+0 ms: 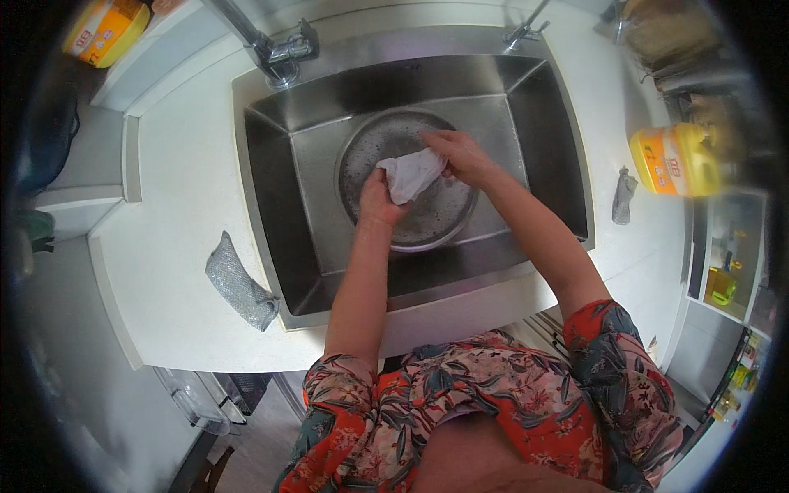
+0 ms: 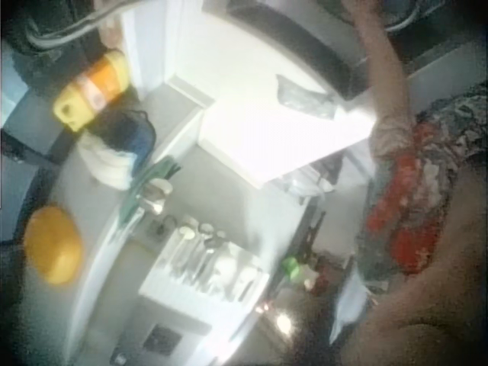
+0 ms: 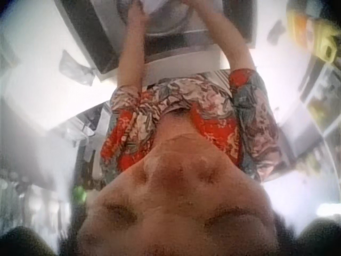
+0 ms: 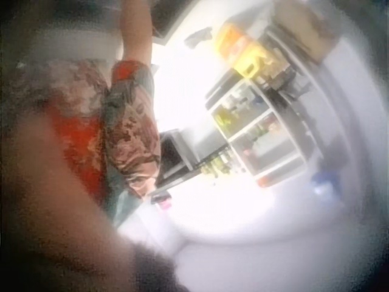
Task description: The person washes a white plastic lid in a sink and then uses a knife and a cloth to remove residue and wipe down the surfaces of the lid and a white plastic container.
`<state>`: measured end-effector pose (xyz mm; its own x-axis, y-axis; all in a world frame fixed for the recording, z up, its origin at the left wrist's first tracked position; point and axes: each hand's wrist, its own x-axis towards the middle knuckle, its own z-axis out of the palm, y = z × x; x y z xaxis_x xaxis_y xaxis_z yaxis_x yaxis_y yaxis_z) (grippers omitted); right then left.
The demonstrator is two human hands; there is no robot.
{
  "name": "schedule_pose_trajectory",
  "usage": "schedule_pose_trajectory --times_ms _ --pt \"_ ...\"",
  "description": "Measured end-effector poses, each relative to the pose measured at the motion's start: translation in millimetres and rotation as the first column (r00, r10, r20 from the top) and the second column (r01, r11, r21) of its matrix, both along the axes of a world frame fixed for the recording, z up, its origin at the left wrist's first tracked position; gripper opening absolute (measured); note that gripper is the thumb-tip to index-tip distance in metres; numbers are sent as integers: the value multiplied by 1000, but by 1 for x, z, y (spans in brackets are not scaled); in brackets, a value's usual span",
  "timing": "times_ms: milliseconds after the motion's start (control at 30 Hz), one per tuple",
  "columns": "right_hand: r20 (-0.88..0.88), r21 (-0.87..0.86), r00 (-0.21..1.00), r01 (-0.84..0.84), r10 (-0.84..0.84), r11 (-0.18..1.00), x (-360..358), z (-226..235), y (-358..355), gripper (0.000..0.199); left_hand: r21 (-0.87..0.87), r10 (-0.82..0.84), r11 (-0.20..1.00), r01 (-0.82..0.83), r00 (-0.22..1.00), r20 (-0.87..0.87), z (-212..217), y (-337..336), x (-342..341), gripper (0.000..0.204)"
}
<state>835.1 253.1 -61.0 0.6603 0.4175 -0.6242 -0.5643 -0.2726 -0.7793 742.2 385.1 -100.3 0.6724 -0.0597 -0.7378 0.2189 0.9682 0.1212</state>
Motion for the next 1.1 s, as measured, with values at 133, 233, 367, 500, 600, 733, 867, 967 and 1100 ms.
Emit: schedule_pose_trajectory --times_ms 133,233,367,500,600,733,867,967,1100 --pt "291 39 943 -179 160 983 -37 7 5 23 31 -52 998 51 999 9 -1 -5 -1 32" --pt "674 -299 617 -276 407 914 -65 -4 19 18 53 -67 997 61 990 124 -23 -12 -2 31" --pt "667 -655 391 -98 634 749 -68 0 18 22 -21 -12 1000 17 981 194 -41 -6 -1 31" --pt "717 -697 163 124 678 707 -82 -1 -11 27 15 -8 1000 4 973 231 -11 -19 5 28" --pt "637 -771 114 74 762 633 -92 0 -17 32 160 -143 979 125 984 103 -24 -21 8 28" --pt "740 -603 334 -57 584 796 -91 24 -30 34 267 -137 952 151 988 -71 -20 -19 9 27" --pt "753 -496 454 -84 476 864 -77 14 -67 29 366 -73 921 136 981 -181 1 -25 17 33" --pt "790 -412 446 -120 420 903 -70 8 -86 27 409 -36 903 127 974 -222 11 -37 24 34" --pt "657 -315 664 -188 357 930 -65 13 -94 27 472 -44 869 149 973 -226 6 -50 35 35"
